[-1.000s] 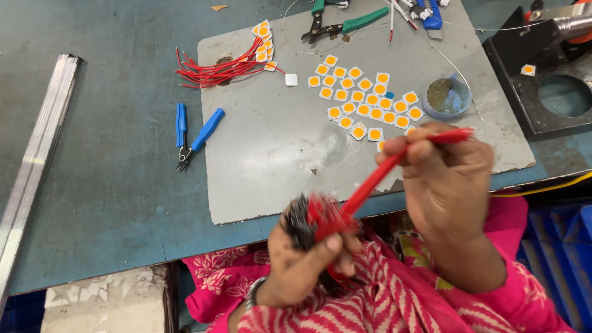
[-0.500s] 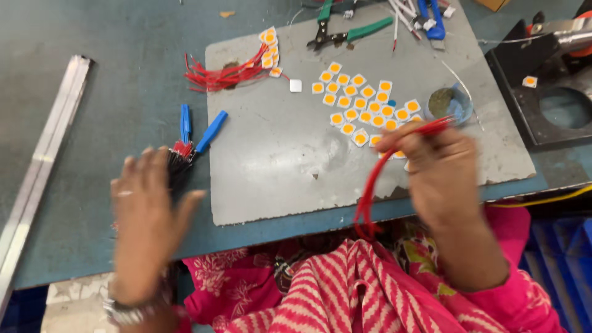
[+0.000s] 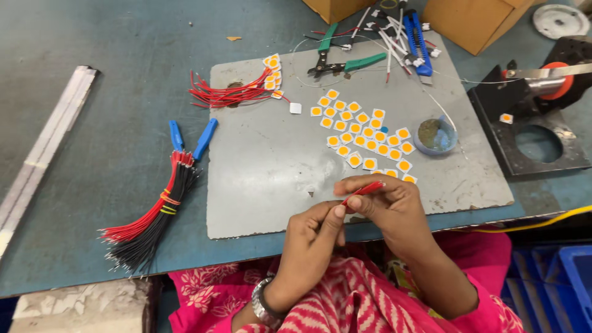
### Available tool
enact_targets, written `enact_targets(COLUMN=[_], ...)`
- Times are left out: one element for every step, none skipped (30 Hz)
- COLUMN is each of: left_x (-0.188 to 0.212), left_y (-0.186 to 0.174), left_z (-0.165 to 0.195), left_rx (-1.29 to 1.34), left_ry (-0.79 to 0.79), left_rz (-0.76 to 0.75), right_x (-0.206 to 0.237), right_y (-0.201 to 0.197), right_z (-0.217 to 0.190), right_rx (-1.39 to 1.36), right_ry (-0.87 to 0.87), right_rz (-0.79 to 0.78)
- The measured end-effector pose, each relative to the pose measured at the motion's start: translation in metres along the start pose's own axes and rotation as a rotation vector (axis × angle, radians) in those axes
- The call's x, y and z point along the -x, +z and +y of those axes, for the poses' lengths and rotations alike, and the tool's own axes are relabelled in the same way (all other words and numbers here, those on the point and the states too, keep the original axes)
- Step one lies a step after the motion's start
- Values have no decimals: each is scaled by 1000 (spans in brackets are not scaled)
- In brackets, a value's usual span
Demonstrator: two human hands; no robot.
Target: The person solders red wires to small square LED modules using a soldering iron and solder. They then strip the ends of a bundle of red wires with wire cutters and dip the stripped ends into a small container of flux.
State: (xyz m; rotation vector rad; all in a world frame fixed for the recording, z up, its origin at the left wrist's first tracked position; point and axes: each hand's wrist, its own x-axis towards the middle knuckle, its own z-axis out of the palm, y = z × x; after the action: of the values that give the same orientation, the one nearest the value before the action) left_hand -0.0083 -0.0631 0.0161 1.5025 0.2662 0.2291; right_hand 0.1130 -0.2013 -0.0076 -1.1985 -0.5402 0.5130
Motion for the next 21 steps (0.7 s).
enact_targets(left_x=[2,4,6,6,7,7,6,5,4,4,3,3,3,3,3,4,3,4,4,3,3], left_y=[-1,-1,-2,-2,-2,-1,0,1,3,5,6,7,8,8,8,7,7,7,6,5,5], left_z=[2,4,6,7,9,11,12,14,16,17,18,19,19,19,18,17,16,15,14,13,13], left_rx=[-76,-152,-226,-246,-264,-281,-277,-272,-268,-274,-281,-289,-289,-290,-291,-284,-277,-270,-273,-276,-279], left_ry=[35,68,100,115,131,147,128,110,91,93,94,94,95,97,99,91,83,76,80,85,90], left_rz=[39,74,107,104,99,92,81,70,59,58,58,60,58,57,55,53,51,48,53,57,62], right_x=[-1,-2,-1,-1,-1,-1,-1,-2,-3,-3,-3,-3,-3,-3,-3,-4,-4,-4,-5,-5,-5], right_y=[2,4,4,3,1,0,-2,-4,-6,-8,-11,-14,-17,-19,-21,-23,-25,-27,-30,-33,-38], right_z=[-5,-10,-18,-27,-35,-42,-48,-53,-58,-61,-64,-66,-67,-67,-65,-63,-61,-59,-57,-57,-58], right_rx=[104,209,346,485,627,650,675,700,719,737,755,739,722,704,687,671,656,644,632,621,617], right_ry=[-97,-193,-220,-247,-272,-271,-272,-273,-287,-300,-314,-296,-278,-260,-244,-228,-211,-219,-226,-234,-255], right_rz=[-26,-48,-58,-66,-72,-85,-97,-110,-116,-125,-135,-138,-143,-147,-141,-135,-129,-119,-109,-101,-94])
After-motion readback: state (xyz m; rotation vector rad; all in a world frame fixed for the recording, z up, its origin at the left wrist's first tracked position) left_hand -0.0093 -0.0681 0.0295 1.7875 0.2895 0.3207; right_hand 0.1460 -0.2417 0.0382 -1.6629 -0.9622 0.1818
